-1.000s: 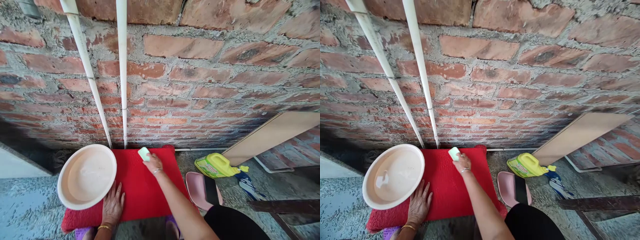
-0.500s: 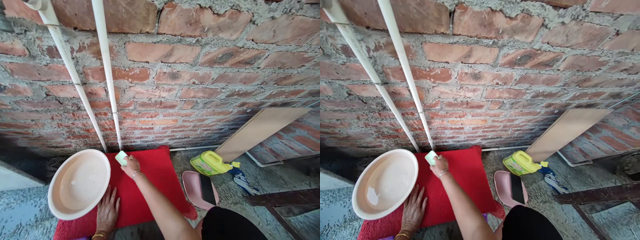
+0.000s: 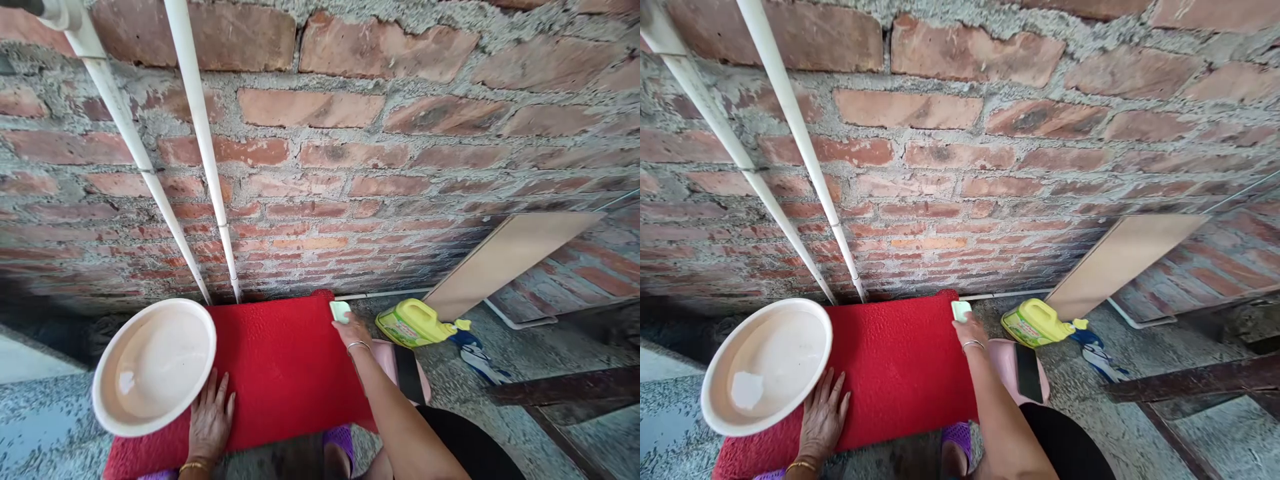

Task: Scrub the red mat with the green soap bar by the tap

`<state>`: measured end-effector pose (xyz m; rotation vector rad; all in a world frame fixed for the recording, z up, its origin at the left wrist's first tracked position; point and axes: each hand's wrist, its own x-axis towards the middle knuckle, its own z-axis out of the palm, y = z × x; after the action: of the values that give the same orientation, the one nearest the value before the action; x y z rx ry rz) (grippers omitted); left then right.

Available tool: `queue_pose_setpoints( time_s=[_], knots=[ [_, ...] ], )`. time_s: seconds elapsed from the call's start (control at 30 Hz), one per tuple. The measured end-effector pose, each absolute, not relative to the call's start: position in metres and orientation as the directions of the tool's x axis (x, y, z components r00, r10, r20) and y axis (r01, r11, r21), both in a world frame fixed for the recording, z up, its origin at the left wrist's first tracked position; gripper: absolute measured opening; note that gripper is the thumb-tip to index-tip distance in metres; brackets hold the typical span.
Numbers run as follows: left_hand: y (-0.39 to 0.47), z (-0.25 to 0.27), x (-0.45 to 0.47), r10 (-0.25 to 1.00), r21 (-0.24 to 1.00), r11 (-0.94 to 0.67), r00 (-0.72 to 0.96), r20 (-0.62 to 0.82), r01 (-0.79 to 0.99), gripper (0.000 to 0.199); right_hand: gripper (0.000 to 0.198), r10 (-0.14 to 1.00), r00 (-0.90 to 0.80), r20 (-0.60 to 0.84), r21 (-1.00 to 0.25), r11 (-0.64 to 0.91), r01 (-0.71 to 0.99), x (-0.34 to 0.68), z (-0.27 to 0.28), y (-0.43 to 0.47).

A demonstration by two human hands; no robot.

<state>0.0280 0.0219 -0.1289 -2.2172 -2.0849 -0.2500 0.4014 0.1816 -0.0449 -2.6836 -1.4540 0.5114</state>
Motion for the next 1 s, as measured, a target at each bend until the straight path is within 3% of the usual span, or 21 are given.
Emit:
queue_pose_setpoints(
  time_s=[0.17, 0.27, 0.37, 0.43, 0.5, 0.6, 0.7, 0.8, 0.9, 1.0],
  knots=[
    [0.022, -0.127, 0.029, 0.983, 0.011, -0.065, 0.062, 0.171, 0.998, 0.047, 0.043, 0.849, 0.476, -0.231, -0.254, -0.524, 0.813, 0.38, -0.038, 0.157],
    [0.023, -0.125, 0.03, 0.986, -0.002, -0.062, 0.062, 0.152, 0.998, 0.046, 0.05, 0.95, 0.202, -0.238, -0.321, -0.273, 0.907, 0.315, -0.04, 0.141],
    [0.019, -0.115, 0.032, 0.995, -0.022, -0.038, 0.04, 0.092, 0.999, 0.045, 0.054, 0.953, -0.087, -0.289, -0.31, -0.007, 0.951, 0.255, -0.041, 0.128],
    [0.014, -0.104, 0.036, 1.0, -0.045, -0.008, 0.008, 0.017, 0.999, 0.046, 0.052, 0.944, -0.158, -0.291, -0.289, 0.071, 0.955, 0.241, -0.036, 0.123],
    [0.008, -0.093, 0.038, 0.997, -0.064, 0.016, -0.021, -0.08, 0.998, 0.048, 0.049, 0.949, -0.111, -0.294, -0.264, 0.031, 0.964, 0.253, -0.027, 0.121],
    [0.001, -0.081, 0.039, 0.979, -0.068, 0.031, -0.044, -0.199, 0.997, 0.051, 0.049, 0.937, 0.105, -0.334, -0.229, -0.189, 0.955, 0.308, -0.011, 0.116],
    [-0.003, -0.074, 0.035, 0.961, -0.048, 0.041, -0.052, -0.27, 0.998, 0.053, 0.047, 0.861, 0.376, -0.343, -0.218, -0.462, 0.86, 0.368, -0.001, 0.103],
    [-0.008, -0.064, 0.032, 0.943, -0.016, 0.067, -0.069, -0.325, 0.998, 0.055, 0.049, 0.772, 0.54, -0.334, -0.212, -0.62, 0.755, 0.394, 0.0, 0.091],
    [-0.015, -0.05, 0.03, 0.925, 0.021, 0.105, -0.09, -0.369, 0.994, 0.054, 0.051, 0.803, 0.524, -0.285, -0.225, -0.587, 0.777, 0.37, -0.008, 0.088],
    [-0.017, -0.041, 0.028, 0.898, 0.017, 0.182, -0.159, -0.411, 0.983, 0.049, 0.047, 0.925, 0.293, -0.242, -0.314, -0.361, 0.878, 0.303, -0.017, 0.085]
  ],
)
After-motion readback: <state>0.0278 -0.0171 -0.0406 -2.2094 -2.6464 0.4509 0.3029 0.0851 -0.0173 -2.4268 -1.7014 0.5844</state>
